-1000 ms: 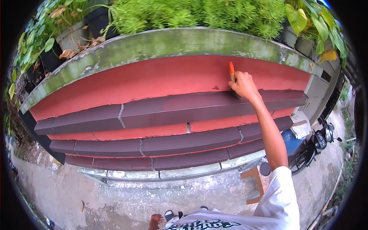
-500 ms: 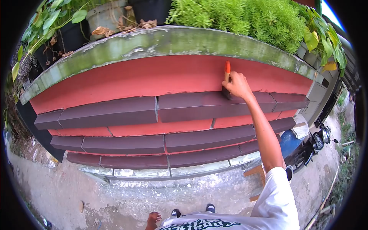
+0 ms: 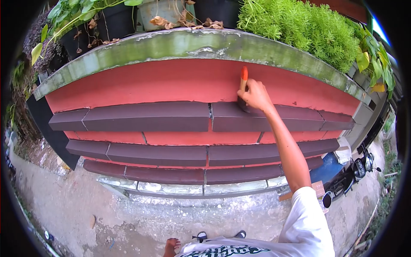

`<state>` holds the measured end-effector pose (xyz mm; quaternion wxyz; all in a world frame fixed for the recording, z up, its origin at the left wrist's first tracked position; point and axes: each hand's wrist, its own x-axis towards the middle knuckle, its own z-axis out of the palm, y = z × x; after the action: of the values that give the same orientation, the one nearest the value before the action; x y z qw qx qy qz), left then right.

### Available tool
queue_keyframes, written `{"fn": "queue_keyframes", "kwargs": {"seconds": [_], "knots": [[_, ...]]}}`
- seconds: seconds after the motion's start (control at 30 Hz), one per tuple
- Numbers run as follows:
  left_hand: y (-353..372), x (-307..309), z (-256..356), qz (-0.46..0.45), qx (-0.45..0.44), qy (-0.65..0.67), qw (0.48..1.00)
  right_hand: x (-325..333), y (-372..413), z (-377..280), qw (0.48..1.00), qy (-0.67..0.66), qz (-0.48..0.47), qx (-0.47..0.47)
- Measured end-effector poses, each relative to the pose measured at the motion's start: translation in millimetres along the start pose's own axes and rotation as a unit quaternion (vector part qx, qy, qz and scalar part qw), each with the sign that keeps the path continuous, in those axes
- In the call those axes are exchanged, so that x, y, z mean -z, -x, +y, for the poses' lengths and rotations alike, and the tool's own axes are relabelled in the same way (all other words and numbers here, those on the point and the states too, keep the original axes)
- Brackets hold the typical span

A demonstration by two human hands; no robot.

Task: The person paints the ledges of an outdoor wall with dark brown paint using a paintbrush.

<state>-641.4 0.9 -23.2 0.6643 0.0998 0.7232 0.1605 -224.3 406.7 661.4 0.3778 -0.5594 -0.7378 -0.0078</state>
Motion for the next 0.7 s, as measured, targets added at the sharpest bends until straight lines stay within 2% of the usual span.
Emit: {"fn": "queue_keyframes", "kwargs": {"seconds": [0.13, 0.17, 0.2, 0.27, 0.33, 0.37, 0.47, 0.53, 0.63, 0.7], "knots": [[6.5, 4.8, -13.1, -0.032, -0.031, 0.051, 0.998, -21.5, -4.5, -27.8, 0.999, -0.046, -0.011, 0.003], [5.1, 2.6, -6.9, -0.015, 0.009, 0.027, 0.999, -25.1, -5.6, -35.4, 0.997, -0.069, -0.025, -0.012], [-7.5, 3.2, -11.2, -0.019, 0.001, 0.018, 1.0, -27.3, -6.5, -42.7, 0.995, -0.09, -0.039, -0.028], [-24.3, -0.1, -15.8, -0.029, -0.013, -0.003, 0.999, -34.4, -10.4, -50.6, 0.976, -0.207, -0.052, -0.039], [-26.7, 2.8, -9.6, -0.027, 0.003, 0.01, 1.0, -39.0, -6.8, -62.4, 0.931, -0.356, -0.044, -0.064], [-28.4, 4.1, -5.1, -0.026, 0.01, 0.015, 0.999, -40.8, -5.0, -64.9, 0.93, -0.358, -0.028, -0.074], [-32.6, 9.0, 8.5, -0.03, -0.023, -0.014, 0.999, -43.0, -1.3, -46.1, 0.958, -0.275, 0.003, -0.081], [-9.3, 13.2, 27.0, -0.024, -0.028, -0.014, 0.999, -40.2, -0.8, -13.9, 0.963, -0.253, 0.018, -0.087], [-2.2, 12.0, 46.4, -0.017, -0.034, -0.019, 0.999, -5.9, 3.9, 26.3, 0.99, -0.107, 0.048, -0.082], [-2.7, 15.6, 47.3, -0.009, -0.038, -0.027, 0.999, 20.0, 9.0, 33.7, 0.992, 0.052, 0.081, -0.081]]}}
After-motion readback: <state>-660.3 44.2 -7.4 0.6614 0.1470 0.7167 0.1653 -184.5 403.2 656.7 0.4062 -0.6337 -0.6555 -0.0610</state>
